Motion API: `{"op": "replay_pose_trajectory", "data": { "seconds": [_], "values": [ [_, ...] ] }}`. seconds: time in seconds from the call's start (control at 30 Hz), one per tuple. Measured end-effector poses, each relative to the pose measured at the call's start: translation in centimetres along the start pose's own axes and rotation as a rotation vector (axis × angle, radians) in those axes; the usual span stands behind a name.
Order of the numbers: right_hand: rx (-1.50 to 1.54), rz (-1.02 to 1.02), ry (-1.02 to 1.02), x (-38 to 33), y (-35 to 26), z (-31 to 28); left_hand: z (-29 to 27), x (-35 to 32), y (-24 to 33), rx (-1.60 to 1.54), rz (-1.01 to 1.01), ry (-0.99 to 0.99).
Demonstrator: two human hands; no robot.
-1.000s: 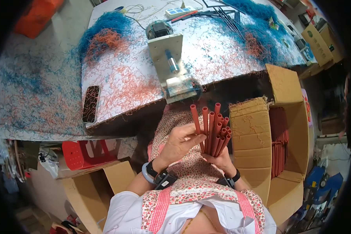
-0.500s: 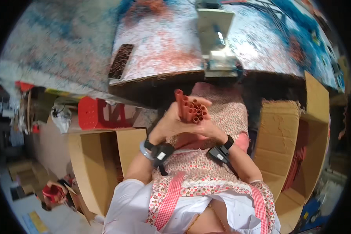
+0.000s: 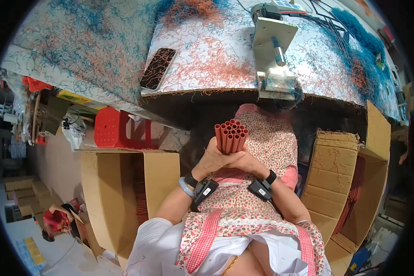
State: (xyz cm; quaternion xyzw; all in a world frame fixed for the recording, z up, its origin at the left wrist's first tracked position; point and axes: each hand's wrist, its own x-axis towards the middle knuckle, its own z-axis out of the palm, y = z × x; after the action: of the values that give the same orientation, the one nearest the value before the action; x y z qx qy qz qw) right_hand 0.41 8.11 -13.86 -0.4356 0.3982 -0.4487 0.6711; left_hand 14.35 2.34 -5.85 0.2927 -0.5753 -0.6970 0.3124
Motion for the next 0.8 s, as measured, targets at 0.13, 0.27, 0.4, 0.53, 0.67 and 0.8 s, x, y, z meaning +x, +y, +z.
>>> {"op": "replay_pose_trajectory", "data": {
  "seconds": [0.13, 0.27, 0.4, 0.53, 0.67, 0.8],
  "values": [
    [-0.012, 0.002, 0.011, 0.4, 1.3, -0.2, 0.4, 0.0, 0.0, 0.011, 0.043, 0.064],
    [-0.016, 0.028, 0.008, -0.2, -1.2, 0.3, 0.4, -0.3, -0.3, -0.009, 0.01, 0.048],
    [0.005, 0.011, 0.029, -0.5, -1.4, -0.5, 0.7, 0.1, -0.7, 0.048, 0.018, 0.036],
    [-0.41, 0.007, -0.106, -1.4, -8.6, -3.8, 0.6, 0.1, -0.9, -0.071, 0.003, -0.023],
    [-0.814, -0.579, 0.119, -2.1, -20.2, 0.5, 1.7, 0.0, 0.3, 0.019, 0.292, 0.057],
    [-1.382, -0.475, 0.08, -1.1, -20.0, 2.6, 3.2, 0.6, -3.5, 0.209, 0.296, 0.016]
  ]
}}
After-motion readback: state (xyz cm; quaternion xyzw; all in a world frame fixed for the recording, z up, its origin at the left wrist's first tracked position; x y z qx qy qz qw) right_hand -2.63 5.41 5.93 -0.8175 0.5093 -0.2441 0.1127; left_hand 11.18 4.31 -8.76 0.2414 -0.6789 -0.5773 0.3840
